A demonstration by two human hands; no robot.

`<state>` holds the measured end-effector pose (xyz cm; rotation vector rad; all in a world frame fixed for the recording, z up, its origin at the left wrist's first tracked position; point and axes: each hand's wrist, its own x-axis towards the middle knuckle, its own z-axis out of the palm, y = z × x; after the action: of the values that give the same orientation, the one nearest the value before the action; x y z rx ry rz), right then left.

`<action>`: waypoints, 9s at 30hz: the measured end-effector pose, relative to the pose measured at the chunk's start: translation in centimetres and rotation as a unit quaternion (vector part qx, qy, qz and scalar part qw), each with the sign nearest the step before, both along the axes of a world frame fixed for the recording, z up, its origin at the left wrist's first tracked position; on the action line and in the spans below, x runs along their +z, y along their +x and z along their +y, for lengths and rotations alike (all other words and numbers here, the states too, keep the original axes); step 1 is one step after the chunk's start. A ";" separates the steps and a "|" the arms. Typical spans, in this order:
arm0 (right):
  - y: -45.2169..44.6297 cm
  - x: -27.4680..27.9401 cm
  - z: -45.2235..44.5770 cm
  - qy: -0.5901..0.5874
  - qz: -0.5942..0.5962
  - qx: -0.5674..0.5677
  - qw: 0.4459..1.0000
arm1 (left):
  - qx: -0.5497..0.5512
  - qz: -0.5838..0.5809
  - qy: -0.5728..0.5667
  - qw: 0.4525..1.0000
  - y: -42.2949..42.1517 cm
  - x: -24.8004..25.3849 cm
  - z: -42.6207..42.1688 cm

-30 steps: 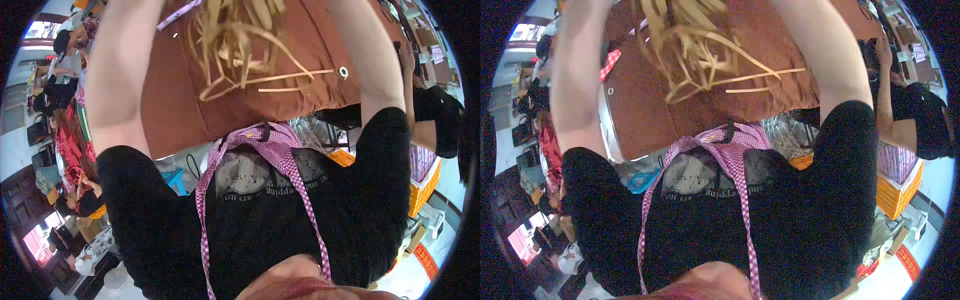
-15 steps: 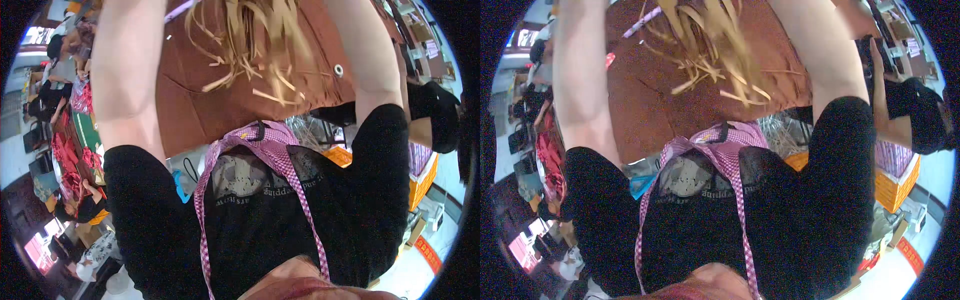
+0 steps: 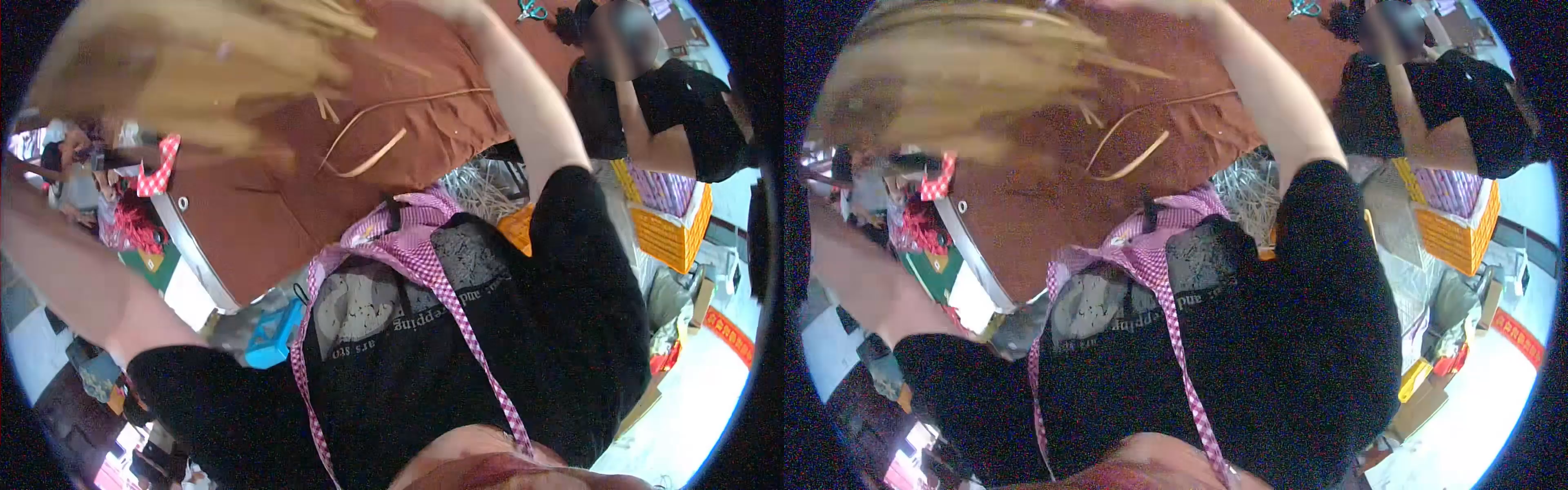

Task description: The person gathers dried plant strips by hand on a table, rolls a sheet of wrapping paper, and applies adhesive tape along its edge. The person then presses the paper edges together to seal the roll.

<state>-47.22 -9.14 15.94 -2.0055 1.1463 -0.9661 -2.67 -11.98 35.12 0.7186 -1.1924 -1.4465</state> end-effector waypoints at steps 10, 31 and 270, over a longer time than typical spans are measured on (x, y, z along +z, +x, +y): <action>-4.0 -28.3 17.5 -0.009 0.208 -0.315 0.926 | -0.094 0.044 -0.151 0.983 2.2 9.0 2.0; -3.2 -23.1 18.7 0.066 0.404 -0.158 0.898 | -0.136 0.017 0.186 0.973 -5.7 -6.5 1.9; -8.1 21.2 -9.1 -0.096 -0.666 -0.100 0.733 | -0.257 -0.426 -0.121 0.859 -15.7 -4.1 -8.6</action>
<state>-55.35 -18.29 37.14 -0.7570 0.3798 -2.1363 -18.41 -20.63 31.02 0.9434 -2.3565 -1.3688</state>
